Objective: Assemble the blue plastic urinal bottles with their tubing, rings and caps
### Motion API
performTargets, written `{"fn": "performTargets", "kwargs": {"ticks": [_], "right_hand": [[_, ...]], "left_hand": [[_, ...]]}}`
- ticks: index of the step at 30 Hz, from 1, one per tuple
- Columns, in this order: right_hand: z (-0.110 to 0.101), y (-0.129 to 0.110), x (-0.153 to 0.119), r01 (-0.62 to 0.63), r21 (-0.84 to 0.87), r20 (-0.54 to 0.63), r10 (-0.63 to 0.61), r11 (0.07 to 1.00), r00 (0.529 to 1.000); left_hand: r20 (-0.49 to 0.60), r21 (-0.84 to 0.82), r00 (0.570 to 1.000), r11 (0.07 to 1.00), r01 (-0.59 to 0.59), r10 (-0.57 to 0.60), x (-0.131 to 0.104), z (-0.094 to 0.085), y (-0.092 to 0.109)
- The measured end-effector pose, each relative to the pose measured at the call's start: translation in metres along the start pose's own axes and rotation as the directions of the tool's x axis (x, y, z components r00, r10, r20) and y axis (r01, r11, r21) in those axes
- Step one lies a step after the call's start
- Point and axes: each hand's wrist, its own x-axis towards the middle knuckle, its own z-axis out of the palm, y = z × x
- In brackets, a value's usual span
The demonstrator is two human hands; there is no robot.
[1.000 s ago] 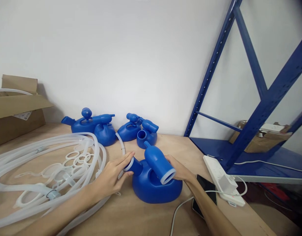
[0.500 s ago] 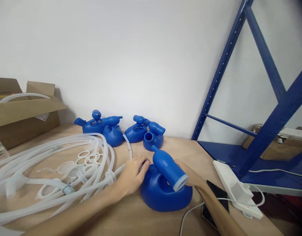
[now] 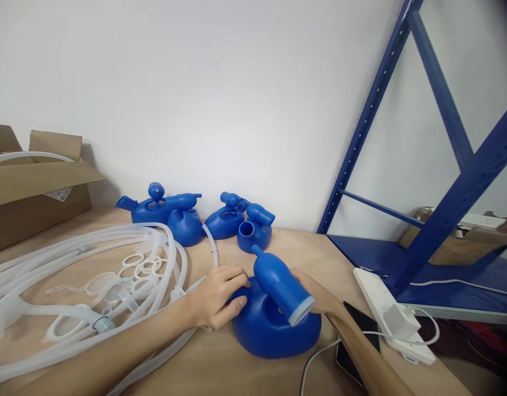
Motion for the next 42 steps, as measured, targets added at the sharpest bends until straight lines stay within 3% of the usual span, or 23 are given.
{"fn": "performTargets", "kwargs": {"ticks": [3,6,8,11,13,16,18,23,26,29,32,37,39,42], "right_hand": [[-0.001,-0.009,0.000,-0.024,0.038,0.052,0.022,0.999,0.998],[-0.002,-0.010,-0.001,-0.022,0.048,0.027,0.021,0.999,0.999],[-0.002,-0.009,-0.002,-0.014,0.059,0.017,0.013,0.998,1.000],[-0.001,-0.006,-0.001,-0.010,0.072,0.007,0.009,0.997,1.000],[-0.001,-0.003,0.000,-0.020,0.070,0.002,0.019,0.997,1.000],[-0.001,0.003,0.002,-0.032,0.064,-0.017,0.033,0.997,0.999],[-0.001,0.005,0.002,-0.030,0.070,-0.027,0.032,0.997,0.999],[-0.001,0.002,0.001,-0.032,0.094,-0.039,0.036,0.995,0.999],[-0.001,0.000,0.001,-0.029,0.101,-0.034,0.033,0.994,0.999],[-0.001,0.002,0.001,-0.026,0.097,-0.030,0.029,0.995,0.999],[-0.001,0.005,0.001,-0.024,0.099,-0.027,0.027,0.995,0.999],[0.000,0.003,0.001,-0.026,0.097,-0.047,0.030,0.995,0.998],[0.001,0.002,0.001,-0.021,0.085,-0.055,0.026,0.996,0.998],[0.001,0.002,0.000,-0.006,0.055,-0.075,0.011,0.998,0.997]], "left_hand": [[0.049,-0.055,0.996,0.996,0.077,-0.074,0.004,-0.010,0.006],[0.144,-0.035,0.972,0.981,0.191,-0.184,0.004,-0.026,0.018],[0.137,0.107,0.938,0.946,0.306,-0.318,-0.006,-0.035,0.024],[0.059,0.388,0.850,0.796,0.464,-0.524,-0.038,-0.037,0.029],[0.074,0.536,0.799,0.699,0.473,-0.597,-0.067,-0.029,0.028],[0.117,0.650,0.775,0.638,0.412,-0.620,-0.104,-0.010,0.020],[0.116,0.669,0.790,0.636,0.386,-0.602,-0.117,0.001,0.011],[0.012,0.585,0.846,0.690,0.426,-0.533,-0.116,0.000,-0.009],[-0.058,0.599,0.808,0.627,0.498,-0.586,-0.112,-0.007,-0.008],[-0.054,0.665,0.761,0.545,0.511,-0.647,-0.108,-0.010,0.000],[-0.097,0.668,0.784,0.544,0.508,-0.613,-0.100,-0.015,0.008],[-0.246,0.584,0.872,0.653,0.481,-0.423,-0.072,-0.044,0.022],[-0.211,0.621,0.922,0.684,0.382,-0.324,-0.059,-0.056,0.029],[-0.072,0.689,0.974,0.696,0.205,-0.215,-0.041,-0.070,0.031]]}}
